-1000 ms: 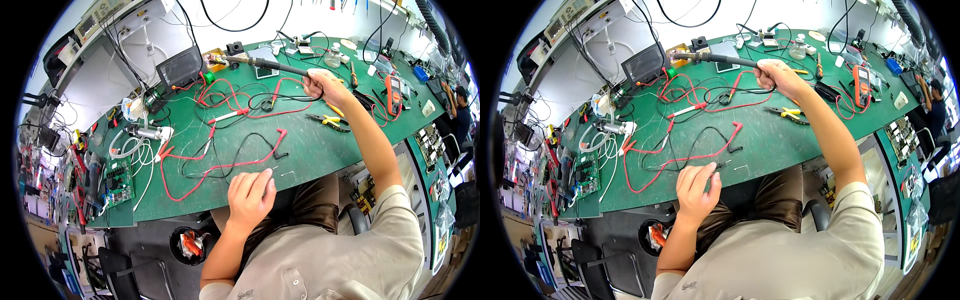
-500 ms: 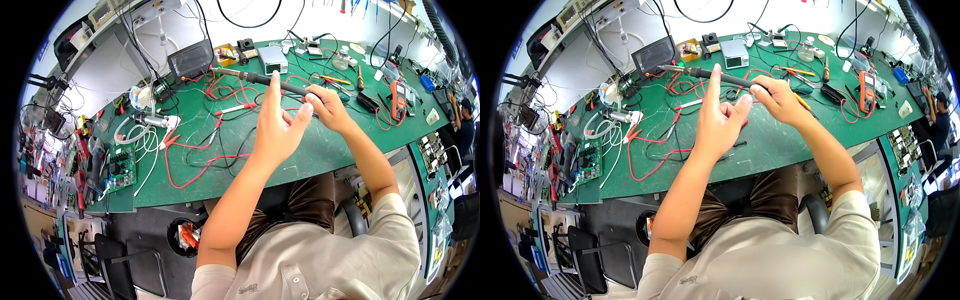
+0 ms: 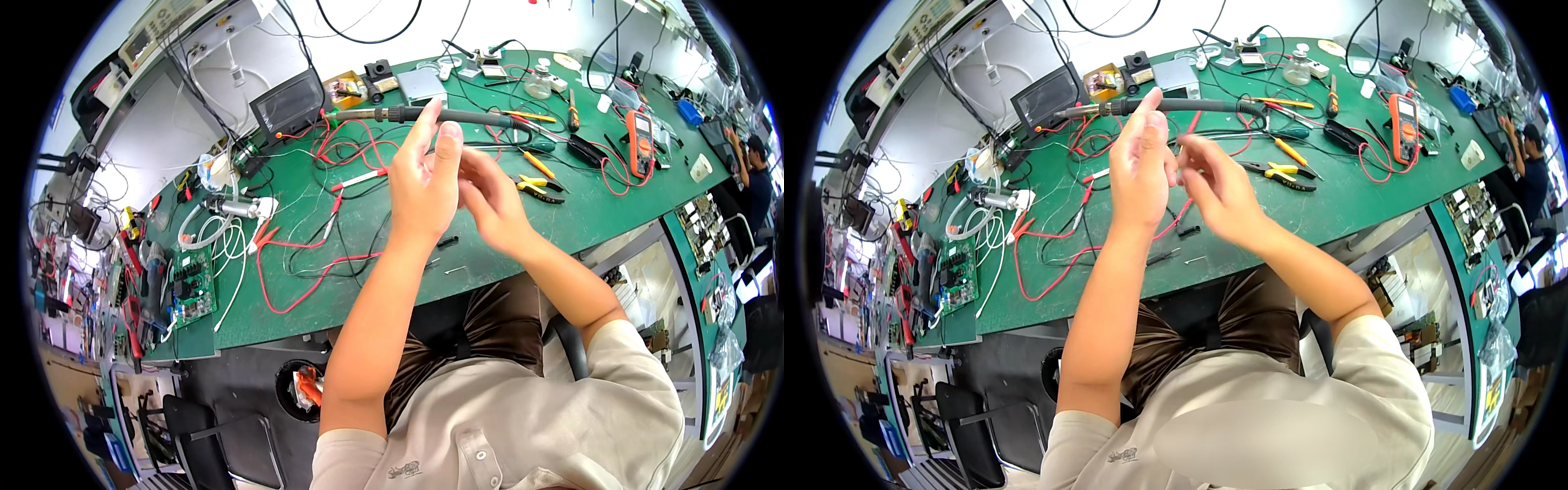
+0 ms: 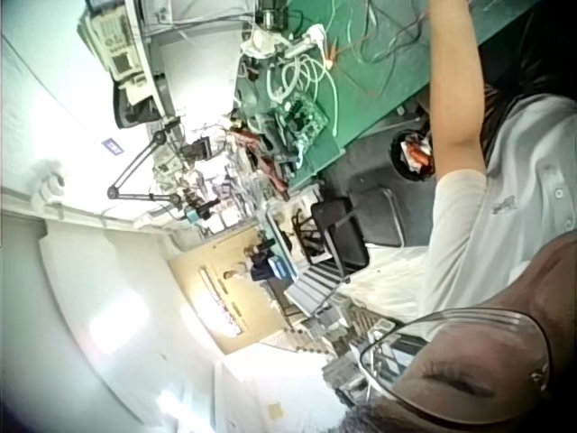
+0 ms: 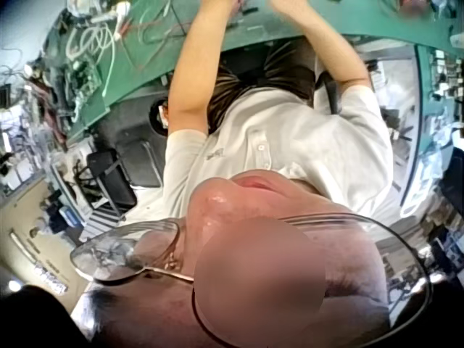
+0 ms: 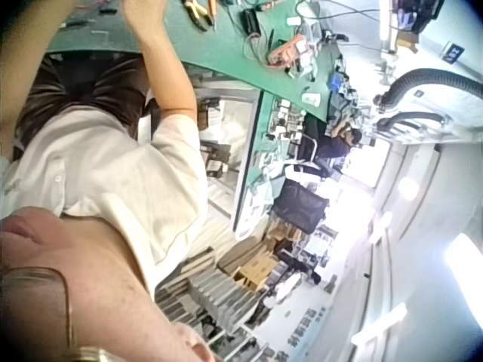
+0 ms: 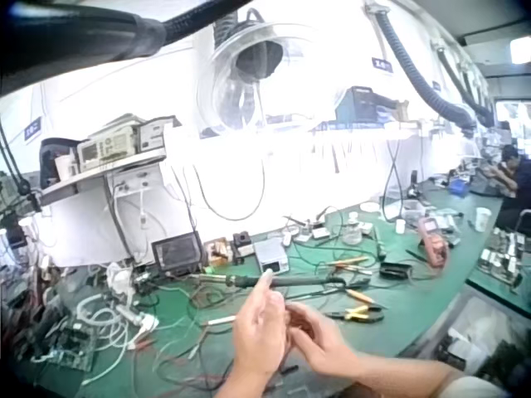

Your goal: The person sits at a repair bench, picks up a wire, and uses a soldering iron to apply solder to the wire's tip while holding a component.

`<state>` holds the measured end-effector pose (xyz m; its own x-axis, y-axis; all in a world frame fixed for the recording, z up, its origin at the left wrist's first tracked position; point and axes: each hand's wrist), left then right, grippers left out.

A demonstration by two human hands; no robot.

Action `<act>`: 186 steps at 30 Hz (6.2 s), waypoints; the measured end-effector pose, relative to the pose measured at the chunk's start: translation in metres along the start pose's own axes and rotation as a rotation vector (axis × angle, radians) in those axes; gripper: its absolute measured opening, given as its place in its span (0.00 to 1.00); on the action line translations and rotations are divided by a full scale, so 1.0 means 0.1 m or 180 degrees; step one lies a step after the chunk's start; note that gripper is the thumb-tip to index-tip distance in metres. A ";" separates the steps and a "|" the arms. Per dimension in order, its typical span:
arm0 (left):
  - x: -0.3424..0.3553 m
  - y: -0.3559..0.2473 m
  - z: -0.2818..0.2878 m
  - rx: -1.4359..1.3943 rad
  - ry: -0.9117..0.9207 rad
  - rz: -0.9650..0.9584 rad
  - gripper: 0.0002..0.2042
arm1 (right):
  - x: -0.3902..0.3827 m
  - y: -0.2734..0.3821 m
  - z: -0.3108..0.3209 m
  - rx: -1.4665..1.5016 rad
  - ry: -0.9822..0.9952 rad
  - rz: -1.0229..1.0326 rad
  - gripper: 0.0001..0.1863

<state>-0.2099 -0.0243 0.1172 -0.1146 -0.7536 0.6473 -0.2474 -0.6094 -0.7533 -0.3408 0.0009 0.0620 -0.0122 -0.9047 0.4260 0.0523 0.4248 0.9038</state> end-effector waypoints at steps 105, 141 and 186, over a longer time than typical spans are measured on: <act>-1.08 -0.13 1.31 0.2745 0.2274 -0.0427 0.16 | 0.21 0.07 0.67 0.1589 0.0002 -0.1003 0.24; -1.51 0.14 1.28 0.3105 0.0835 -0.0949 0.12 | -0.42 -0.62 0.68 0.1828 -0.0497 -0.1233 0.07; -0.85 0.04 1.57 0.3773 0.3042 -0.0476 0.05 | -0.82 -0.46 0.61 0.1527 -0.0386 -0.1469 0.07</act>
<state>-0.0502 -0.0013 0.0403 -0.8316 -0.5163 0.2044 0.5214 -0.8527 -0.0325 -0.4030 0.0575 -0.0123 -0.0404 -0.9987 -0.0318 -0.4338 -0.0112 0.9009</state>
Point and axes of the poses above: each hand's wrist, its own x-axis towards the middle knuckle, its own z-axis out of the back of the hand, y = z × x, and after that the axes turned 13 degrees about -z, right-handed
